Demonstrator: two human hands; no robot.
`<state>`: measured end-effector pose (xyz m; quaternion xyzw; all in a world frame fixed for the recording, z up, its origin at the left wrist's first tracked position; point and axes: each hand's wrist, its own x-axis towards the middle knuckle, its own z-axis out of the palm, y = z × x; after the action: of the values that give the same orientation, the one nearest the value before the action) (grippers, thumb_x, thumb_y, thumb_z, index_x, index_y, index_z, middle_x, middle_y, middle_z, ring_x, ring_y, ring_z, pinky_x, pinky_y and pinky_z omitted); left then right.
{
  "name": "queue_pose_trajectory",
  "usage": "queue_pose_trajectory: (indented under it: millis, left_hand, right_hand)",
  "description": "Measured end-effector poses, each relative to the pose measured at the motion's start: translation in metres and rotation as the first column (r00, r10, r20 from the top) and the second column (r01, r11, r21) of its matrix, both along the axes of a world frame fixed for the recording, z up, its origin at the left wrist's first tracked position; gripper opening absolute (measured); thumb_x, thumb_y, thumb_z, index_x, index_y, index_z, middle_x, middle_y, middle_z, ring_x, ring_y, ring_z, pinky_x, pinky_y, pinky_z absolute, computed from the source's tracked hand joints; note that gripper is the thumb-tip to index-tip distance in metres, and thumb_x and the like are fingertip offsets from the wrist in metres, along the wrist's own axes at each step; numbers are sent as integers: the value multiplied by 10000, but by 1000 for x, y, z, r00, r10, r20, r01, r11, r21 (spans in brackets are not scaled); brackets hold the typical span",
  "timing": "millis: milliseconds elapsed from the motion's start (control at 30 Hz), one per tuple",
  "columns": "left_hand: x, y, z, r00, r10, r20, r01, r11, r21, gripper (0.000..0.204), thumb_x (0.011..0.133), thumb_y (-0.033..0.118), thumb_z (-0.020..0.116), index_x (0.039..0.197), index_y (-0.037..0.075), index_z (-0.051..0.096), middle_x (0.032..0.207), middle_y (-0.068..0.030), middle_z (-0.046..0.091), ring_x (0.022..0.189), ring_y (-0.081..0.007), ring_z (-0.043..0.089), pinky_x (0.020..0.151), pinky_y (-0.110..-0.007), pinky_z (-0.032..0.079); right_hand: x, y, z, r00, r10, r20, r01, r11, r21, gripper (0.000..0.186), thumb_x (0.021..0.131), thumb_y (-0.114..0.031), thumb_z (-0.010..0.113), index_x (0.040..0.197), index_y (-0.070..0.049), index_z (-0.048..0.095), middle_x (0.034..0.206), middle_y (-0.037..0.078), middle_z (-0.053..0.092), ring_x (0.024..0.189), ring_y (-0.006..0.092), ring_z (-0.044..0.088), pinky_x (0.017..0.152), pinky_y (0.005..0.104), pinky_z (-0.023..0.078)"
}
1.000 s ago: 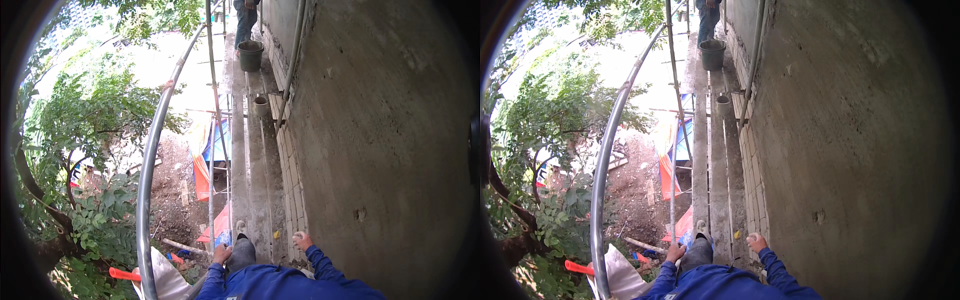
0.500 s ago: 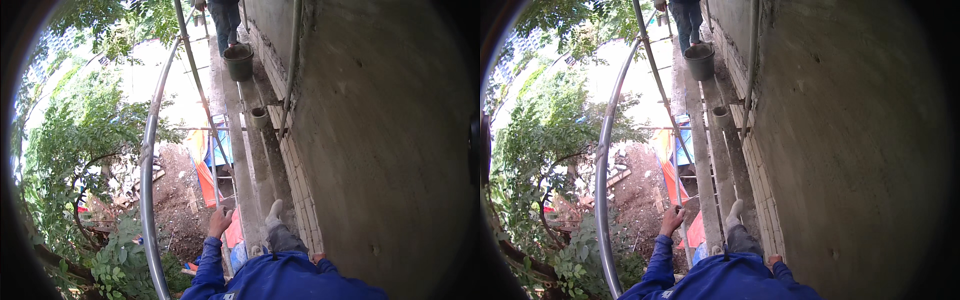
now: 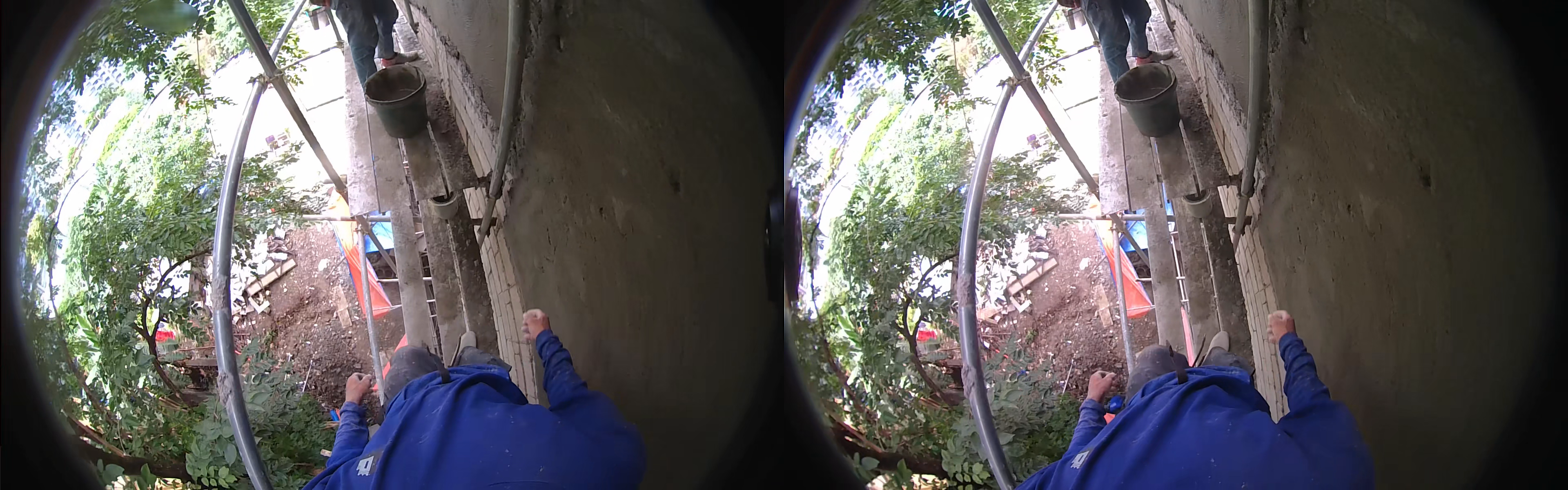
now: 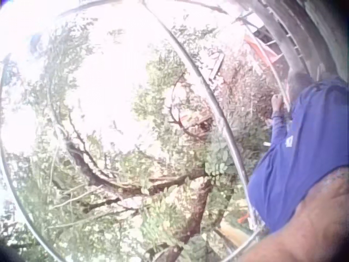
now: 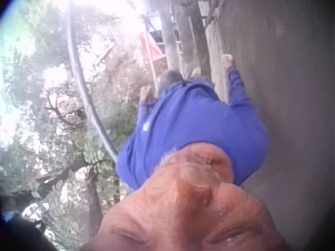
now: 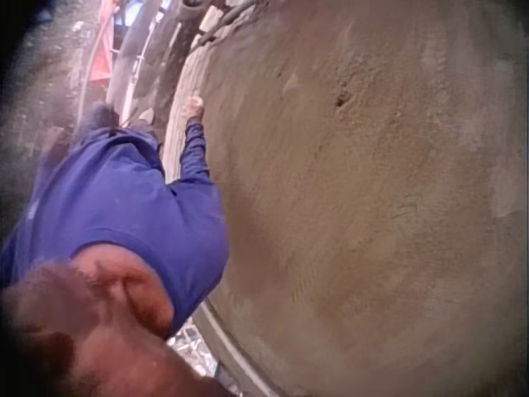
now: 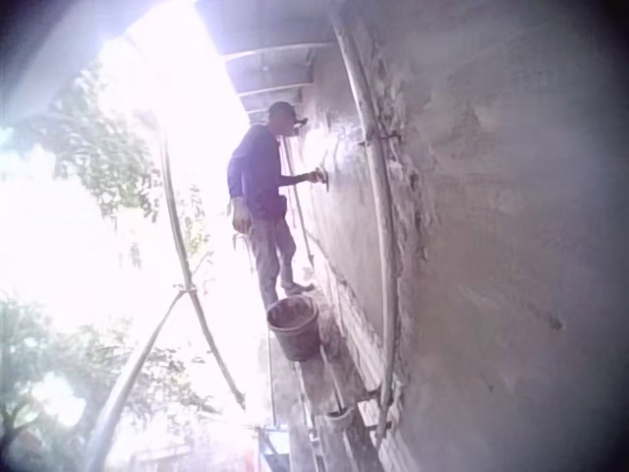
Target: The person applies wet cement to a vertical wall using a trowel and a hawk, smoothing the surface with a long straightedge. The person works on scaffolding, repeatedly scooping mortar from a bucket and spreading it across the wall to create a level finish.
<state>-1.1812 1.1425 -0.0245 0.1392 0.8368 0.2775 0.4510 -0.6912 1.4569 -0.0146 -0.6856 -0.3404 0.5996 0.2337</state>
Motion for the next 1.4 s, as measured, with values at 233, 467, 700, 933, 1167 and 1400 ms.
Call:
queue_pose_trajectory:
  millis: [233,467,700,933,1167,1400]
  left_hand:
    - [-48,196,67,816,305,492,-438,881,180,240,899,242,582,957,10,562,751,-74,621,603,-208,636,507,-319,547]
    - [-147,560,134,365,-17,931,-714,637,291,357,935,338,527,1099,22,550,872,-108,636,803,-261,632,749,-397,528]
    - [-173,889,202,180,-300,937,-571,743,348,403,925,381,535,1098,17,558,891,-104,634,784,-255,616,756,-373,516]
    - [-148,988,192,56,-287,956,-410,867,284,340,920,369,542,997,44,605,867,-96,660,776,-249,638,727,-378,531]
    - [-167,1008,182,109,-140,984,-510,842,176,320,914,316,559,1073,38,555,860,-71,634,776,-228,630,703,-360,536]
    - [-249,1084,176,890,-277,362,-75,693,717,307,895,296,600,1022,20,558,757,-55,587,601,-173,587,510,-304,504]
  right_hand:
    - [-117,238,209,948,10,-318,168,834,526,541,872,-267,634,1313,-25,435,1041,46,585,891,136,588,702,282,509]
    - [-229,398,290,950,84,-299,198,579,791,417,923,-215,585,1280,-31,474,1027,30,590,903,108,581,736,242,489]
    - [-440,471,193,928,345,-143,-159,712,684,349,868,-124,644,1195,-26,573,1104,66,598,884,137,598,755,264,497]
    - [-546,535,202,996,87,-16,-39,599,800,366,825,-138,699,1153,-30,576,1122,136,572,877,216,624,713,294,530]
    - [-547,535,198,975,215,-62,-119,733,670,300,837,-114,664,1122,-49,597,1035,133,624,843,231,639,710,311,526]
    - [-492,494,144,962,226,-155,-138,889,437,272,878,-176,625,1104,-24,608,978,138,671,911,188,646,810,305,502]
